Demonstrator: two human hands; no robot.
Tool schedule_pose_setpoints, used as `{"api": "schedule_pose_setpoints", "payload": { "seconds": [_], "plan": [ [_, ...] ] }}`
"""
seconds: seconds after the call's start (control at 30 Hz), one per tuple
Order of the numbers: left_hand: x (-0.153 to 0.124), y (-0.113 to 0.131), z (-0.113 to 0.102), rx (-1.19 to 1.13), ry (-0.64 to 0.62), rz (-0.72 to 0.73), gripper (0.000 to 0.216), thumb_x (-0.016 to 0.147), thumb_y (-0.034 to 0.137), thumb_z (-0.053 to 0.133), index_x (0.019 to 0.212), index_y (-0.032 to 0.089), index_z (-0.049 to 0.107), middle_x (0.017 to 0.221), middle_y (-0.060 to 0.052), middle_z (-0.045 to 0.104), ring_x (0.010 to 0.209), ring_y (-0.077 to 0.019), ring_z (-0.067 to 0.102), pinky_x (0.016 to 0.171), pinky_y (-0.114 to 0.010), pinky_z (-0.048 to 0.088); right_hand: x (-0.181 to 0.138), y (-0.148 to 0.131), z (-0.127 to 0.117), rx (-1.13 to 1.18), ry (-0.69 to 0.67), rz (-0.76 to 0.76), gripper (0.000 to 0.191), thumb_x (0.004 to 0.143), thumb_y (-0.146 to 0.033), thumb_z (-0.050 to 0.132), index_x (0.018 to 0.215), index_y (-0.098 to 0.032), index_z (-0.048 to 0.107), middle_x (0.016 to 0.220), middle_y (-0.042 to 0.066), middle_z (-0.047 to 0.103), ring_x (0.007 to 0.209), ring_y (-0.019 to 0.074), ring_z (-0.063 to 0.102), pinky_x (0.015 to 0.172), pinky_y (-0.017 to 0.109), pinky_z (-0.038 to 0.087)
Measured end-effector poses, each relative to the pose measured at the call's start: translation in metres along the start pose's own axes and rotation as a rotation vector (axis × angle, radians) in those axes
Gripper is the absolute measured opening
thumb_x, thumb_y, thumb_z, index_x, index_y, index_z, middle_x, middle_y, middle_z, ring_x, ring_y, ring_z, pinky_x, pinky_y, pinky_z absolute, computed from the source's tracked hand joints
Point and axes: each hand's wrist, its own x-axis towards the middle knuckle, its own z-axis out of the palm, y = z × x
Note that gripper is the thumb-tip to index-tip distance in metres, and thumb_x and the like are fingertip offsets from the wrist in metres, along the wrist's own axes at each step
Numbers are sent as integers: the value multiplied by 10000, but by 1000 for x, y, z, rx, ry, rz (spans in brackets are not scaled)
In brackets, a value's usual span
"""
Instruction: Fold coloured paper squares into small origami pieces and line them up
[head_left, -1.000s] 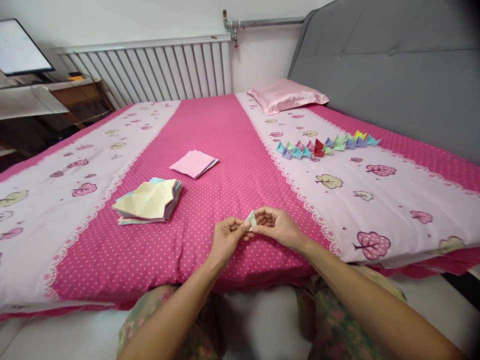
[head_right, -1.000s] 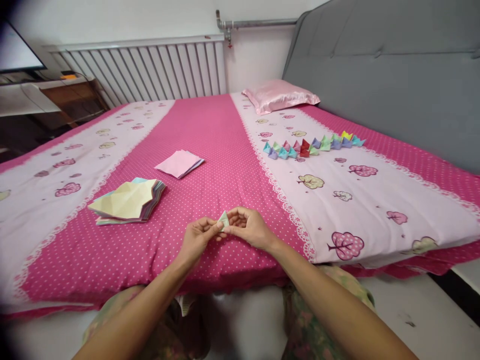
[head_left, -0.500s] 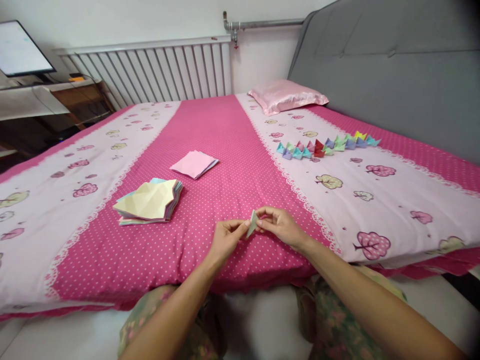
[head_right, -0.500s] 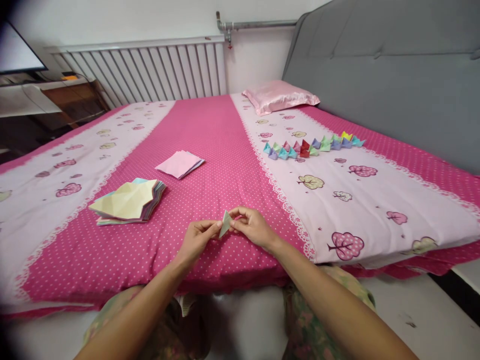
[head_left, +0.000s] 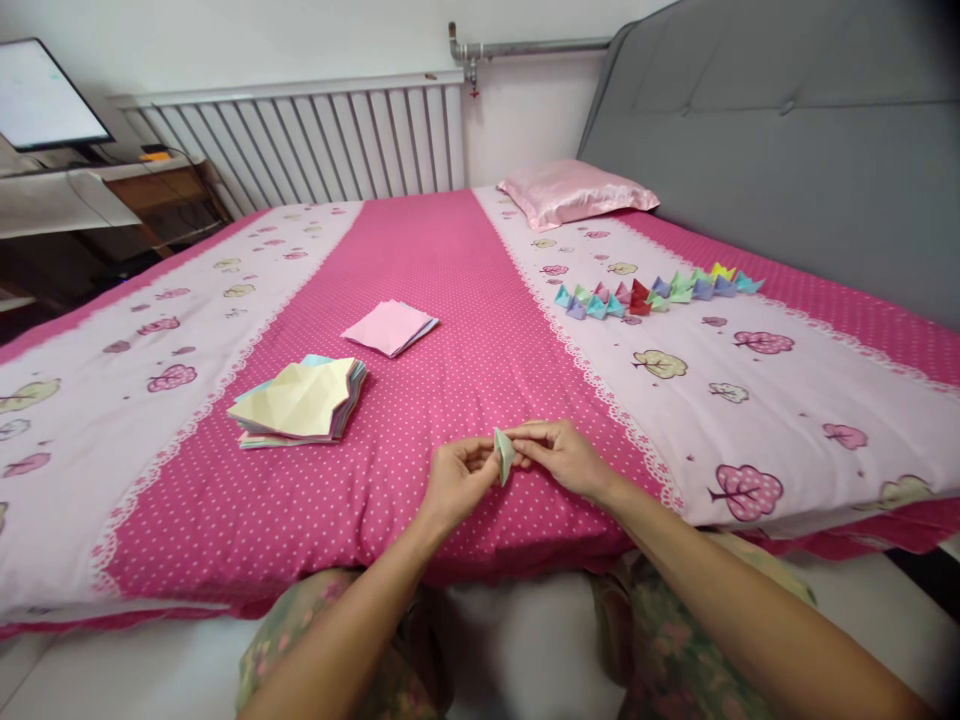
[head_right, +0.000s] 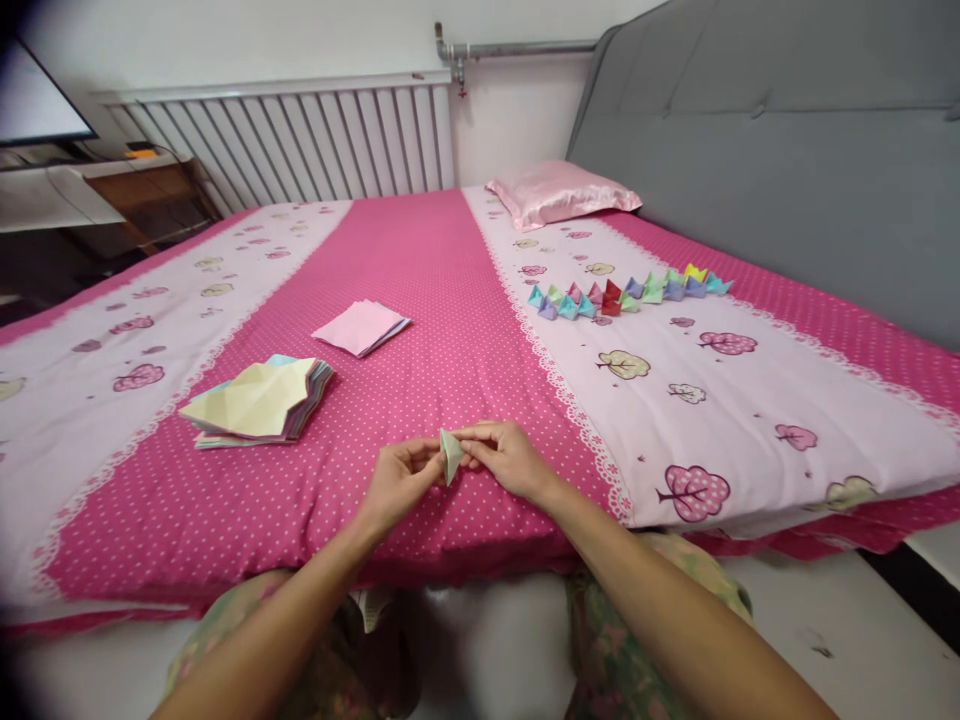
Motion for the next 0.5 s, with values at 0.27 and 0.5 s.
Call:
{"api": "schedule_pose_setpoints", "payload": {
  "seconds": [0.27, 0.5],
  "plan": [
    [3, -13, 3, -105, 38, 28, 224, 673, 197, 621, 881, 115, 596, 744, -60, 692, 586, -142, 648, 589, -262, 521, -4, -2, 10, 93, -29, 0, 341, 782, -336, 583, 1087, -189, 623, 948, 62, 673, 726, 143, 639, 676, 304, 537],
    [-3, -16, -1, 268, 105, 239, 297, 718, 80, 520, 914, 201, 707, 858, -45, 719, 774, -178, 660, 722, -297, 516, -11, -8, 19, 63, -25, 4, 559, 649, -319, 731, 1157, -181, 542, 1006, 81, 646, 824, 169, 624, 739, 307, 517]
  ]
}}
